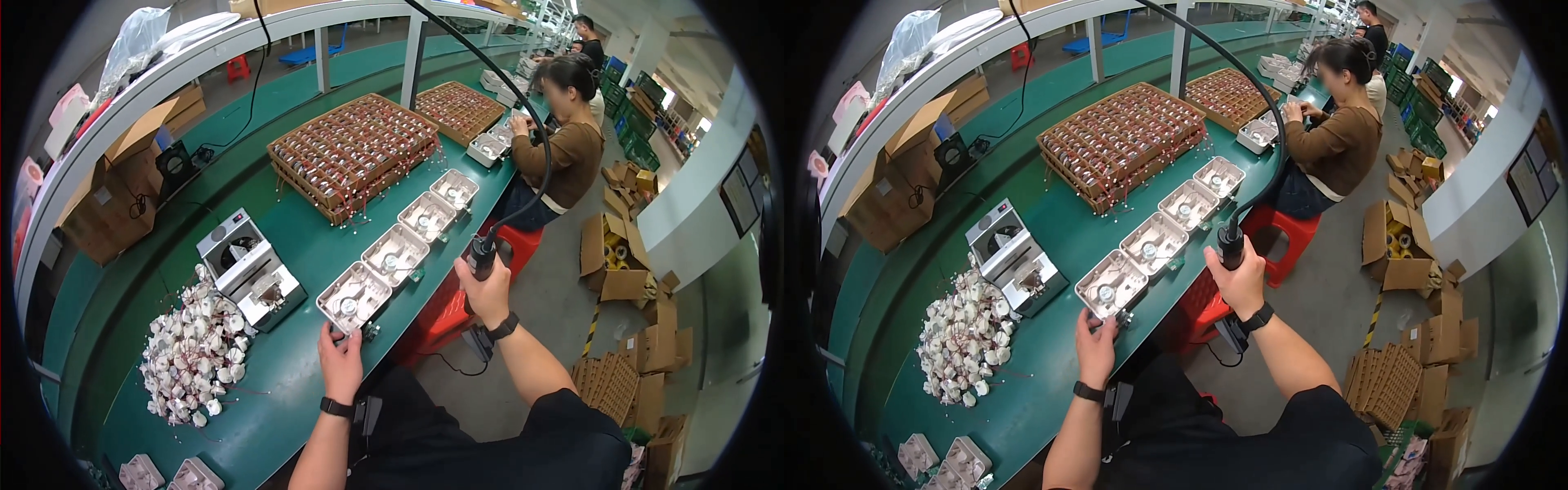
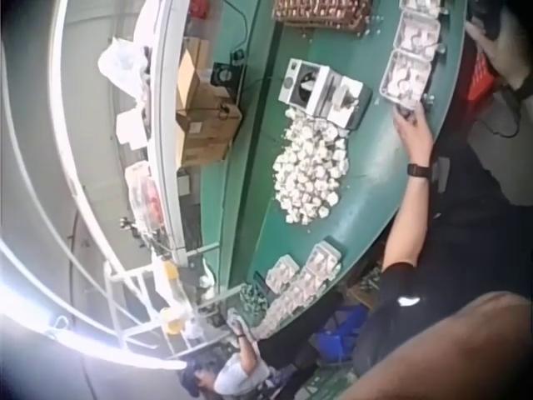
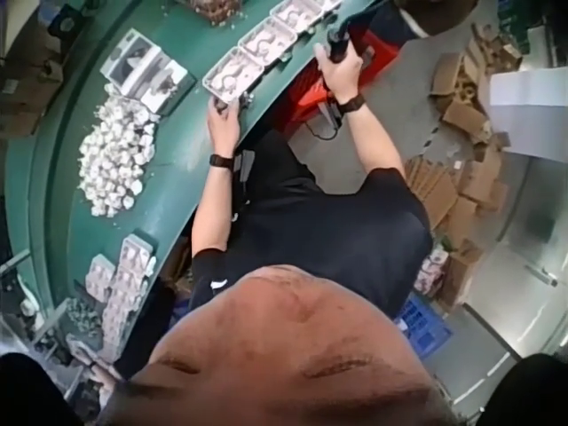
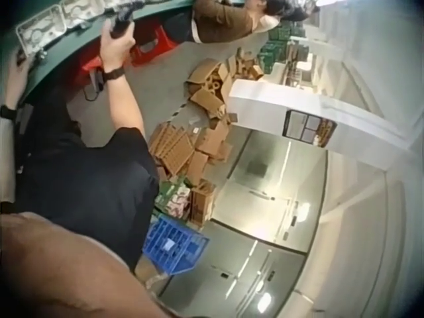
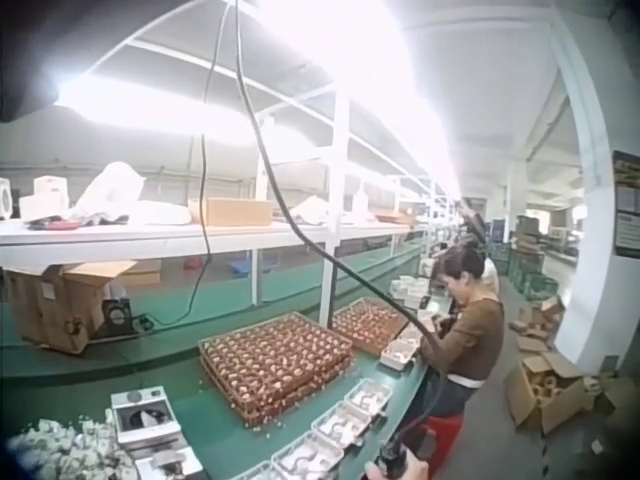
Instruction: Assembling small electric motors using an electric screwdriver on a production line.
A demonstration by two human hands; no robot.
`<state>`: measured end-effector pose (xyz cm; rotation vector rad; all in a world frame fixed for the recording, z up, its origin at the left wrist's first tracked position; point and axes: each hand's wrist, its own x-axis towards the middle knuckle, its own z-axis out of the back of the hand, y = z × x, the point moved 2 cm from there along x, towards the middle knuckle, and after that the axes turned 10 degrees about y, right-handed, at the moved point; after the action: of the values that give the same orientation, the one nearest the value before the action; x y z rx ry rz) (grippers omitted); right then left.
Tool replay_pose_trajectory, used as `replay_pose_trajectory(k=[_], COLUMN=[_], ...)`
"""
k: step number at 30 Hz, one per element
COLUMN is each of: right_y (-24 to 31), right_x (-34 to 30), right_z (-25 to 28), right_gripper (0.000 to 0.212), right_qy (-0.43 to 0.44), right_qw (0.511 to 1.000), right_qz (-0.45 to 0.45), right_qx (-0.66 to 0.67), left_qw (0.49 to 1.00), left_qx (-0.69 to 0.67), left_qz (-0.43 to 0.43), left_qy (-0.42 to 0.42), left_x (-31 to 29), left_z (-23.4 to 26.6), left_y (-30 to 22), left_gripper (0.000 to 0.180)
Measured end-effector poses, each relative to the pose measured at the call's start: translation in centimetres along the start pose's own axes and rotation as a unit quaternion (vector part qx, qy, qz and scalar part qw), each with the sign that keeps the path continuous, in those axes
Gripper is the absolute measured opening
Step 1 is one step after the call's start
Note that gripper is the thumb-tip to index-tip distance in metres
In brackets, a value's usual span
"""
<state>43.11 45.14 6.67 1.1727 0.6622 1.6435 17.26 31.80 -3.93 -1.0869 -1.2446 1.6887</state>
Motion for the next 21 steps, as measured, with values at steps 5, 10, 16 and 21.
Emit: replay_pose_trajectory(k=[5,10,16,21], right_y=[0.3,1.5,4.9,6.8], right_x=[-0.6,-1.3,-3.1,-3.1], right_z=[2.0,0.9,-2.2,-4.6], right_gripper=[0.026,0.024,0.014,0.018], right_qy=[-0.009,0.028,0.088,0.173], right_qw=[0.999,0.996,0.991,0.947], right_qz=[-0.044,-0.053,-0.025,0.02], right_qx=[0.02,0.058,0.098,0.269], left_qw=[0.999,0.998,0.98,0.986], left_qx=[-0.041,0.04,-0.012,0.104], left_qz=[-0.013,-0.043,-0.148,-0.13], left_qy=[0.03,0.012,0.135,0.018], left_x=[3.6,6.4,7.1,1.8], left_z=[-5.3,-7.6,-8.1,-1.8], left_y=[-1.2,-1.1,-4.2,-3.5], left_gripper=[0.076,0.07,0.045,0.057])
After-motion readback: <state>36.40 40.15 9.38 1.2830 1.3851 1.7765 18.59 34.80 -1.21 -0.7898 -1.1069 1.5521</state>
